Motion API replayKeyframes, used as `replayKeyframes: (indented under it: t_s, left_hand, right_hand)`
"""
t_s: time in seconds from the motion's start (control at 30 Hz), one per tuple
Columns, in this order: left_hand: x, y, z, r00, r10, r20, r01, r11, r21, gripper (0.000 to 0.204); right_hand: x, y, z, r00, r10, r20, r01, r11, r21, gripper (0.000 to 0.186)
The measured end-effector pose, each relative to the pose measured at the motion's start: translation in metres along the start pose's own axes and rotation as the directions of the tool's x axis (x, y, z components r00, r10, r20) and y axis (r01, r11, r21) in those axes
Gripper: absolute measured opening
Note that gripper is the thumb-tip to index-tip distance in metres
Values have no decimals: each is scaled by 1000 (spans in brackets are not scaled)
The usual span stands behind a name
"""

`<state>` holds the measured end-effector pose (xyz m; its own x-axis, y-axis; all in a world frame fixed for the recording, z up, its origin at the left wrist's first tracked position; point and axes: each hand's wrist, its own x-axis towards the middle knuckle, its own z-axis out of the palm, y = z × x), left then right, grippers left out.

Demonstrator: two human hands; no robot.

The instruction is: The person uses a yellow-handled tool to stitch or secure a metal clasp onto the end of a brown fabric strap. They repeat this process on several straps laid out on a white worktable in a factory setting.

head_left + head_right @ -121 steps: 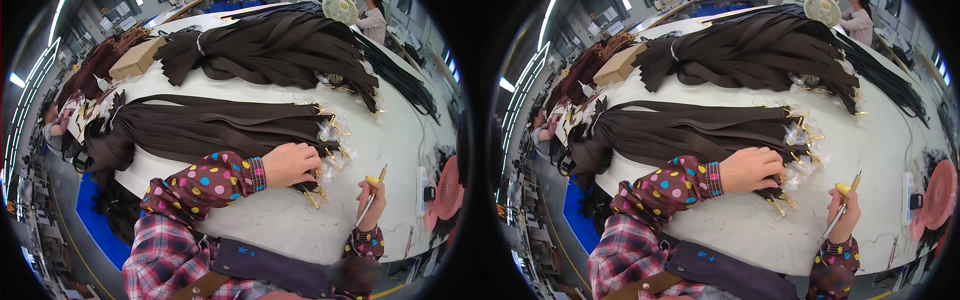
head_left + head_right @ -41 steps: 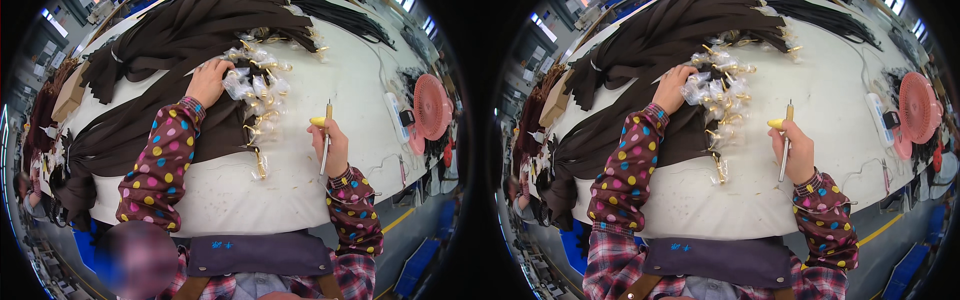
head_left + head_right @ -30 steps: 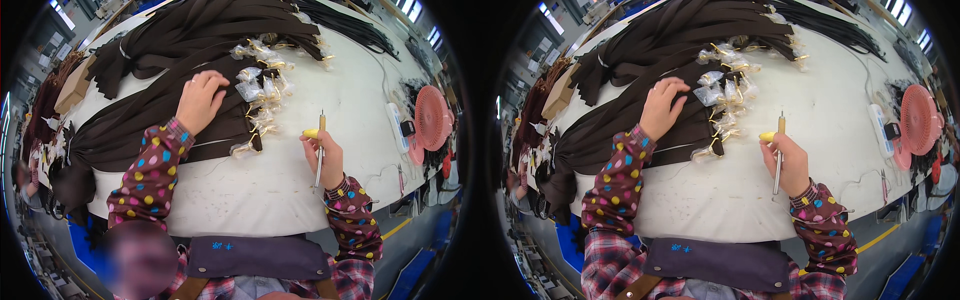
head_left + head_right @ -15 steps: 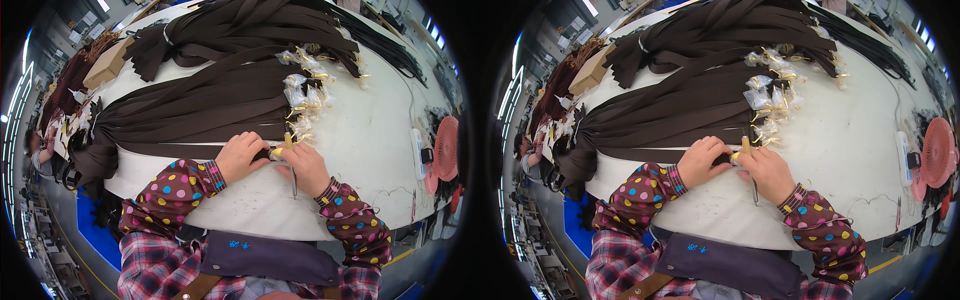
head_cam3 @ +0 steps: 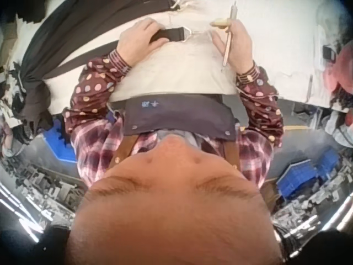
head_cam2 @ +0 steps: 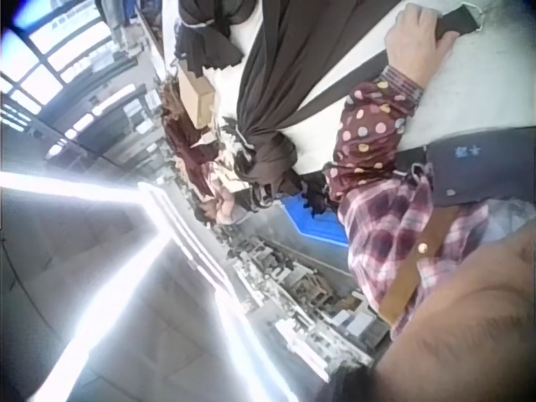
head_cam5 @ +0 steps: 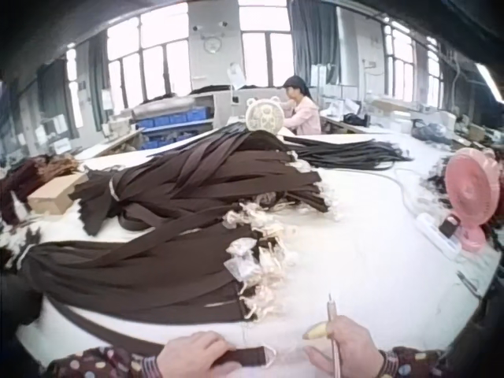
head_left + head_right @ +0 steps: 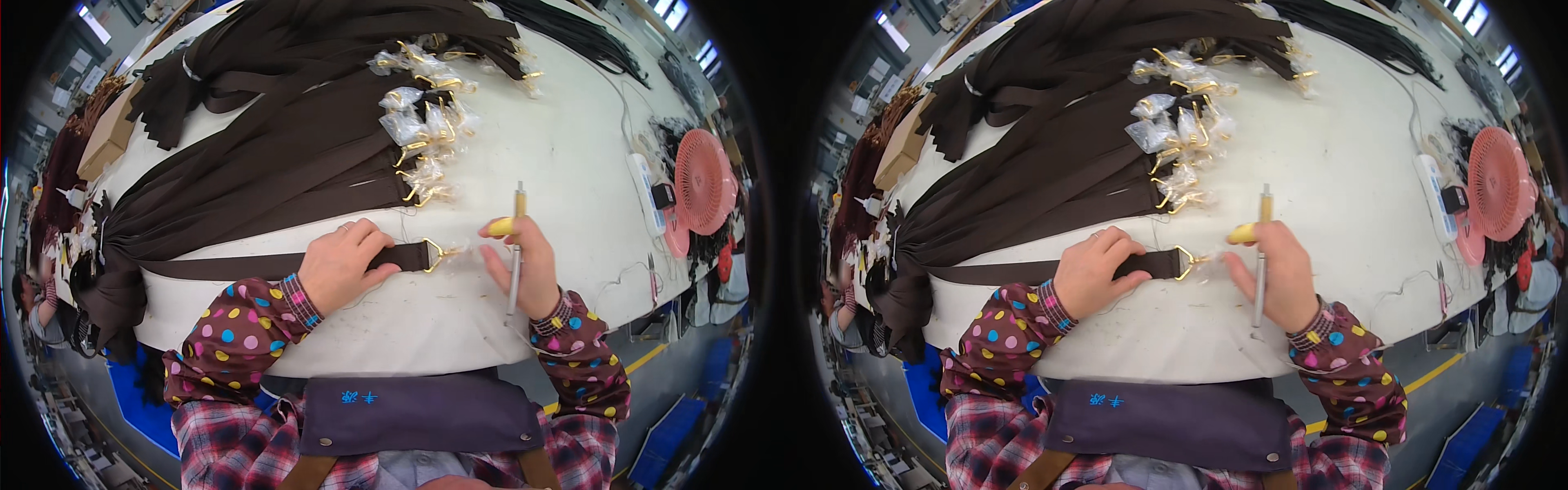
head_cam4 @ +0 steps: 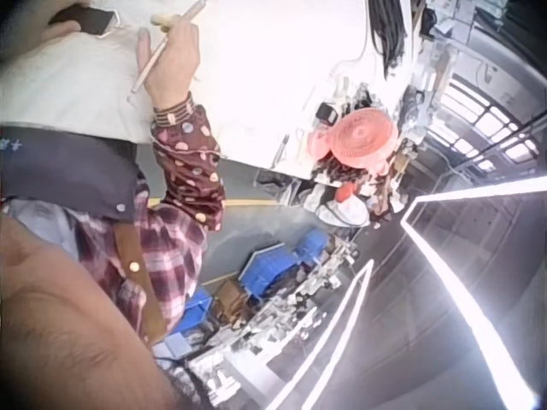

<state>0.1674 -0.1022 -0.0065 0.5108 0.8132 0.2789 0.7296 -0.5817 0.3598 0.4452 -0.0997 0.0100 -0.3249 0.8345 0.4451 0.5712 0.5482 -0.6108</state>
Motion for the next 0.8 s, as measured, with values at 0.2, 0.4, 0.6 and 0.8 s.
replayKeyframes:
  t_s: [0.2, 0.4, 0.6, 0.8]
  left_hand:
    - [11, 10, -15, 969, -192, 154, 224, 947, -231, 33]
    - [29, 16, -1, 987, -80, 143, 116, 957, -265, 32]
    - [24, 15, 11, 988, -91, 122, 119, 962, -245, 19]
    - [26, 4, 1, 910, -256, 326, 411, 659, -630, 12]
  right_hand:
    - [13, 8, 32, 979, -139, 147, 147, 988, -48, 29]
    - [18, 14, 39, 976, -169, 136, 171, 985, 0, 28]
    - [23, 14, 38, 974, -183, 136, 176, 982, 65, 27]
    - [24, 24, 37, 964, -221, 148, 210, 974, 84, 30]
